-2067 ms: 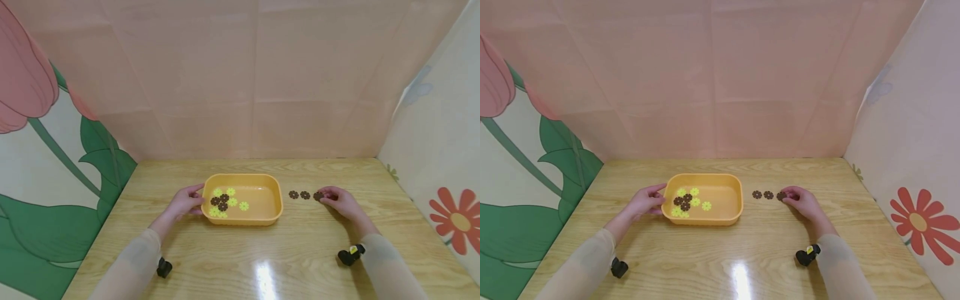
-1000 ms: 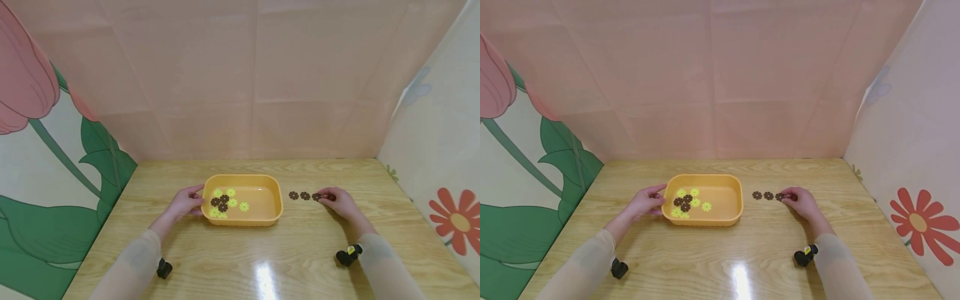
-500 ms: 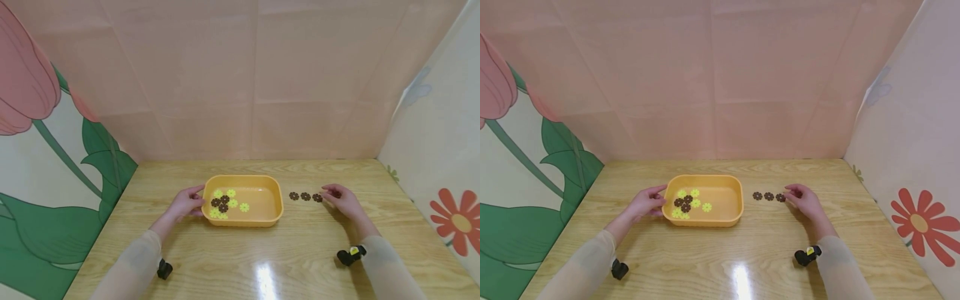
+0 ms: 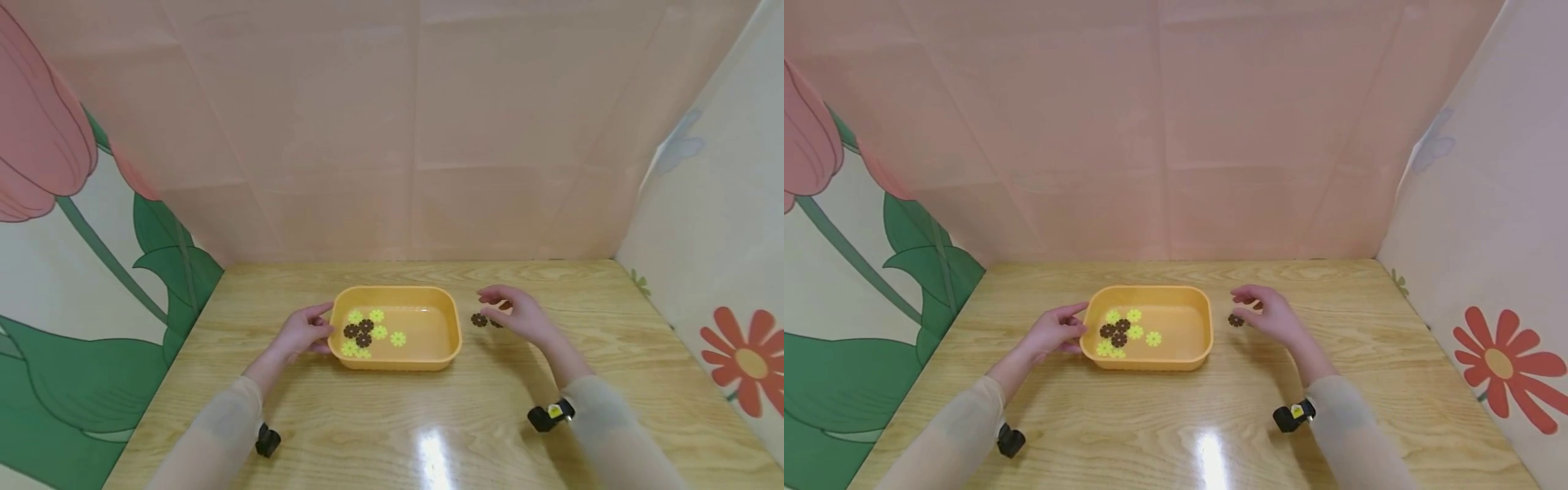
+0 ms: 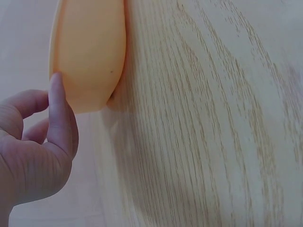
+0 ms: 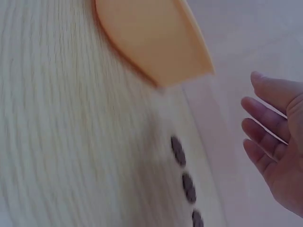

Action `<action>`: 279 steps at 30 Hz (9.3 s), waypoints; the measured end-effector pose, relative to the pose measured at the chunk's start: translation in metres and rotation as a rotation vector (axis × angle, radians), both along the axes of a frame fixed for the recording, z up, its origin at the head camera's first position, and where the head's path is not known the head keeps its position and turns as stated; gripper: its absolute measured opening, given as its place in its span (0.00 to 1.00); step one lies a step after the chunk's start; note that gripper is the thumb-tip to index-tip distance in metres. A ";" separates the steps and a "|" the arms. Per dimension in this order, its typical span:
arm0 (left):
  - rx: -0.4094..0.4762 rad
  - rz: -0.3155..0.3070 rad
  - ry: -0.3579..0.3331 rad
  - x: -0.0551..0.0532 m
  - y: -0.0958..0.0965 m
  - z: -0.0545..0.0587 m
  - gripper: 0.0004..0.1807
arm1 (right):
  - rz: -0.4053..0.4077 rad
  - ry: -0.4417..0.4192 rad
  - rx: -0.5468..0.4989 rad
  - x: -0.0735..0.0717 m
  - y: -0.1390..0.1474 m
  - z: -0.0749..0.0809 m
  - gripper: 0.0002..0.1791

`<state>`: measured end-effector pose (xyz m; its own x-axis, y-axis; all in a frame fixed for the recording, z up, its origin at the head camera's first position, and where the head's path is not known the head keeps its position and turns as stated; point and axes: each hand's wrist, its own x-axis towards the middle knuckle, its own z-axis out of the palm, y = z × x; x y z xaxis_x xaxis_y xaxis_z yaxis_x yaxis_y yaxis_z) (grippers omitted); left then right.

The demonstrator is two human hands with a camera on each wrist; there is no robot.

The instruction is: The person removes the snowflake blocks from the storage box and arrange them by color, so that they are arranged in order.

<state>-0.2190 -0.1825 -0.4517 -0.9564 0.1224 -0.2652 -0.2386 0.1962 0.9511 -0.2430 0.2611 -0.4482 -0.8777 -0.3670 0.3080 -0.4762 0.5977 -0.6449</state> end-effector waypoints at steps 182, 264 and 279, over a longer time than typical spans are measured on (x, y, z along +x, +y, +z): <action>-0.018 -0.001 -0.001 0.000 0.005 0.000 0.36 | -0.148 -0.103 -0.150 0.012 -0.006 -0.005 0.18; -0.022 -0.003 0.008 0.000 0.004 0.000 0.35 | -0.059 0.145 0.052 0.007 -0.005 -0.004 0.17; -0.020 -0.006 0.001 0.000 0.005 0.001 0.36 | 0.221 0.120 0.089 0.000 -0.108 0.011 0.25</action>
<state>-0.2192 -0.1774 -0.4503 -0.9558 0.1231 -0.2671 -0.2368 0.2166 0.9471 -0.2427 0.1530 -0.4373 -0.7321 -0.5764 0.3630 -0.6718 0.5222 -0.5254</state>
